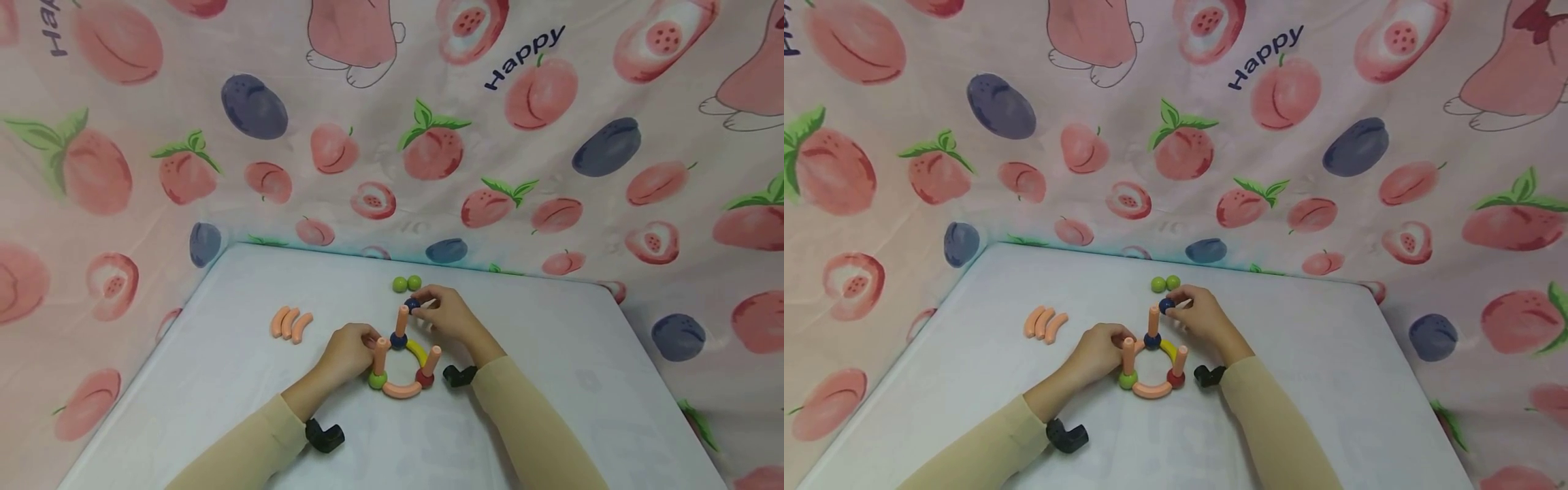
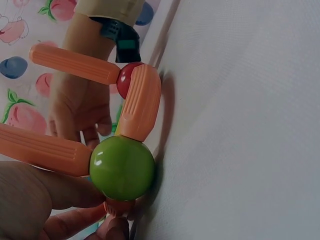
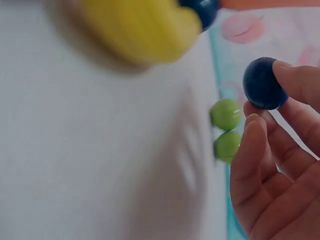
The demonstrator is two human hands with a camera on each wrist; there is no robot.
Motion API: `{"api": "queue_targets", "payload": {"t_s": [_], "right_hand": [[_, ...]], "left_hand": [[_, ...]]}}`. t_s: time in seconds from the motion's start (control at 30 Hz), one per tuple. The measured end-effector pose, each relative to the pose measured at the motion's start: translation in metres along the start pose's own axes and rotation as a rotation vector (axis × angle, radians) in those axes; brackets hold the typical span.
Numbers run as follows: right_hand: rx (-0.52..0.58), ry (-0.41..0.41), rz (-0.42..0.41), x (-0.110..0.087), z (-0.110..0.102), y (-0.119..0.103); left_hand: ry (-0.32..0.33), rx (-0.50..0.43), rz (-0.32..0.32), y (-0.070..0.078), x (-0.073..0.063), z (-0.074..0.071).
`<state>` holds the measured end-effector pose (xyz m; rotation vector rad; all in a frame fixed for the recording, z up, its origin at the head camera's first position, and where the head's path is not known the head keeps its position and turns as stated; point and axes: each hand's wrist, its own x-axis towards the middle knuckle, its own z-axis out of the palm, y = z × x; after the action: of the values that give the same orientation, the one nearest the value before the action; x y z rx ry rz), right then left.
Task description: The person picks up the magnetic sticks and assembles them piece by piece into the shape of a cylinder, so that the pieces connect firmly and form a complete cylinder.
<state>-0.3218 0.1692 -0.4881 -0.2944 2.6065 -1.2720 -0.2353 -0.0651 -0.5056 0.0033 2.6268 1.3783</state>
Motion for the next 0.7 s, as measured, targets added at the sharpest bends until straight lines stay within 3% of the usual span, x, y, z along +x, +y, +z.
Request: {"api": "queue_targets", "payload": {"t_s": [0.3,0.7], "right_hand": [[0.141,0.060,-0.138,-0.015,-0.015,-0.026],[0.165,-0.008,-0.256,-0.033,-0.017,-0.056]], "left_hand": [[0.010,0.003,-0.001,-0.001,-0.002,0.000],[0.021,0.023,-0.007,0.001,-0.005,-0.001]]}}
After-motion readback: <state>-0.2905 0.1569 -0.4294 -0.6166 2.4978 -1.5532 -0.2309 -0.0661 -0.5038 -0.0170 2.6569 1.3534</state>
